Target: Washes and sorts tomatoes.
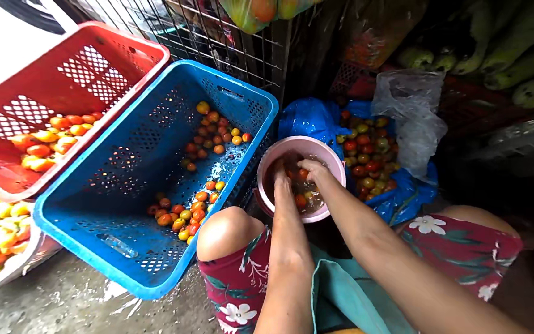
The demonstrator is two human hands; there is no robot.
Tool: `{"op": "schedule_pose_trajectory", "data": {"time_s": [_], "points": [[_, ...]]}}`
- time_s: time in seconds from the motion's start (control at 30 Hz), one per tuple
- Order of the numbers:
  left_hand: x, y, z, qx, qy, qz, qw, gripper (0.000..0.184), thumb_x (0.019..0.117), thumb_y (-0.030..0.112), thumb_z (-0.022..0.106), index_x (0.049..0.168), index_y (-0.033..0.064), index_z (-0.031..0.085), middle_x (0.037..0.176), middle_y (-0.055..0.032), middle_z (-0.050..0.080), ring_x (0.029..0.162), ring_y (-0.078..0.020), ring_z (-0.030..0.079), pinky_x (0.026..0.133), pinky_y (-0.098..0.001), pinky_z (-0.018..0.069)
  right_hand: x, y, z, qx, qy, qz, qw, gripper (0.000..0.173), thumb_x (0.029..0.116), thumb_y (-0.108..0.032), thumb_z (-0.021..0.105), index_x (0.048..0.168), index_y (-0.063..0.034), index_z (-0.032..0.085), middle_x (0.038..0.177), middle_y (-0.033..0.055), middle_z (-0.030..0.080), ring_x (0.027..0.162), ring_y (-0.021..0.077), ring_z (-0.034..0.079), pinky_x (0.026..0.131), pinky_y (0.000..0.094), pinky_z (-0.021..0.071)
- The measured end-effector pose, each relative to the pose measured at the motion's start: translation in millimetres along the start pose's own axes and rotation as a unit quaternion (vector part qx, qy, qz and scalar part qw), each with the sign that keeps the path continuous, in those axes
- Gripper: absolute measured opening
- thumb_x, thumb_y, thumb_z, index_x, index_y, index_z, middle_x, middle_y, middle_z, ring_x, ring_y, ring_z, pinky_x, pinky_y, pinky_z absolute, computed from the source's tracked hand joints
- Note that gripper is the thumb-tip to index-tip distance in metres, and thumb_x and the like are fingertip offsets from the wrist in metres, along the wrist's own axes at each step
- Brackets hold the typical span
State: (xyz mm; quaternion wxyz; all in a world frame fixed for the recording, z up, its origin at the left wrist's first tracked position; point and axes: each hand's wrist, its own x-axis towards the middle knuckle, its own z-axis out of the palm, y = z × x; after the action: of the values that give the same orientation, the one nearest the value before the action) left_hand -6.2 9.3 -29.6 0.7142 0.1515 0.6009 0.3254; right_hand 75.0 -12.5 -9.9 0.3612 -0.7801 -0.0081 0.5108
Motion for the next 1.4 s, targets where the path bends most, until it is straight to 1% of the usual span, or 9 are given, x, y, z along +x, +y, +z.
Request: {"op": "schedule_pose_trajectory", "data": {"time_s": [0.1, 0.27, 0.37, 0.5, 0.77, 0.93, 1.13, 1.3, 1.4], "points": [[-7.0, 3.8, 0.7, 0.012, 0.006, 0.011, 1.0, 0.053, 0.1051, 0.034, 0.056, 0.143, -0.0023, 0.049, 0.142, -0.0251, 0.052, 0.124, -0.0346, 0.054, 0.102, -0.052, 0.0466, -9.9, 4.3, -3.8, -0.133, 0.0, -0.071, 0.989, 0.046, 0.1015, -0.019, 0.062, 0.141, 0.0026, 0.052, 0.134, 0.0255, 0.057, 0.117, 0.033, 0.057, 0.097, 0.0505, 0.0468], [-14.5, 16.1, -2.8, -0.041, -0.091, -0.084, 0.991, 0.05, 0.1012, 0.056, 0.051, 0.121, 0.0099, 0.057, 0.1, -0.0109, 0.062, 0.08, -0.0205, 0.061, 0.069, -0.0383, 0.0556, -33.8, -23.5, -39.0, -0.039, -0.097, -0.067, 0.992, 0.042, 0.1038, -0.053, 0.045, 0.097, -0.0144, 0.061, 0.066, -0.0003, 0.057, 0.045, 0.0087, 0.047, 0.042, 0.0235, 0.0406], [-2.3, 11.6, 0.6, -0.169, -0.302, -0.144, 0.927, 0.064, 0.0914, 0.075, 0.042, 0.098, 0.0151, 0.063, 0.073, -0.0035, 0.062, 0.055, -0.0132, 0.059, 0.05, -0.0272, 0.0526, -45.7, -31.0, -74.4, 0.018, -0.207, -0.058, 0.976, 0.052, 0.1083, -0.052, 0.031, 0.106, -0.0126, 0.064, 0.074, 0.0018, 0.061, 0.049, 0.0083, 0.05, 0.043, 0.0215, 0.0424], [-4.3, 15.7, -5.7, -0.26, -0.405, -0.137, 0.865, 0.078, 0.0906, 0.079, 0.037, 0.118, 0.0123, 0.067, 0.082, -0.0075, 0.067, 0.055, -0.0127, 0.062, 0.048, -0.0229, 0.0541, -54.9, -30.9, -96.4, 0.031, -0.312, -0.164, 0.935, 0.062, 0.1073, -0.06, 0.02, 0.122, -0.0184, 0.063, 0.086, 0.0021, 0.066, 0.055, 0.0073, 0.056, 0.045, 0.0194, 0.0454], [-8.0, 12.4, -9.0, -0.332, -0.472, -0.106, 0.81, 0.09, 0.0869, 0.086, 0.029, 0.14, 0.0206, 0.06, 0.112, -0.0152, 0.072, 0.063, -0.0179, 0.069, 0.05, -0.0258, 0.0566, -78.6, -25.9, -80.3, -0.037, -0.101, -0.334, 0.936, 0.03, 0.1084, -0.042, 0.046, 0.115, -0.0163, 0.061, 0.073, 0.0004, 0.063, 0.043, 0.0043, 0.043, 0.039, 0.0175, 0.0346], [-12.5, 14.3, -3.6, -0.34, -0.446, -0.078, 0.824, 0.083, 0.0898, 0.083, 0.021, 0.137, 0.0278, 0.062, 0.126, -0.0118, 0.068, 0.103, -0.0305, 0.07, 0.083, -0.0496, 0.0598, -76.2, -29.5, -68.5, -0.033, -0.051, -0.407, 0.911, 0.031, 0.1047, -0.038, 0.055, 0.123, -0.0139, 0.055, 0.082, 0.0026, 0.068, 0.049, 0.0061, 0.052, 0.042, 0.0201, 0.0429], [-14.7, 12.6, -4.3, -0.267, -0.435, -0.063, 0.858, 0.088, 0.0934, 0.081, 0.019, 0.139, 0.0188, 0.061, 0.134, -0.0125, 0.065, 0.117, -0.0326, 0.065, 0.093, -0.0539, 0.056, -77.2, -36.9, -61.8, -0.314, 0.065, -0.412, 0.853, 0.066, 0.1084, -0.058, 0.031, 0.114, -0.0052, 0.071, 0.1, 0.0226, 0.069, 0.095, 0.0401, 0.067, 0.082, 0.0644, 0.0492], [-13.7, 10.3, -1.7, -0.278, -0.408, -0.078, 0.866, 0.084, 0.0958, 0.077, 0.025, 0.137, 0.0128, 0.06, 0.133, -0.0169, 0.063, 0.116, -0.0359, 0.065, 0.094, -0.0547, 0.0556, -69.1, -56.1, -78.8, -0.075, -0.078, -0.224, 0.969, 0.063, 0.1081, -0.061, 0.021, 0.122, -0.012, 0.058, 0.068, 0.0019, 0.061, 0.048, 0.0102, 0.052, 0.042, 0.0243, 0.0417], [-13.7, 10.8, -1.6, -0.318, -0.417, -0.065, 0.849, 0.081, 0.098, 0.074, 0.024, 0.135, 0.0118, 0.061, 0.133, -0.0149, 0.065, 0.116, -0.0321, 0.067, 0.092, -0.0486, 0.0585, -74.3, -52.9, -102.7, 0.14, -0.193, -0.203, 0.95, 0.037, 0.1094, -0.039, 0.03, 0.111, -0.0139, 0.057, 0.09, 0.0037, 0.068, 0.075, 0.0151, 0.067, 0.065, 0.0298, 0.0576]]}}
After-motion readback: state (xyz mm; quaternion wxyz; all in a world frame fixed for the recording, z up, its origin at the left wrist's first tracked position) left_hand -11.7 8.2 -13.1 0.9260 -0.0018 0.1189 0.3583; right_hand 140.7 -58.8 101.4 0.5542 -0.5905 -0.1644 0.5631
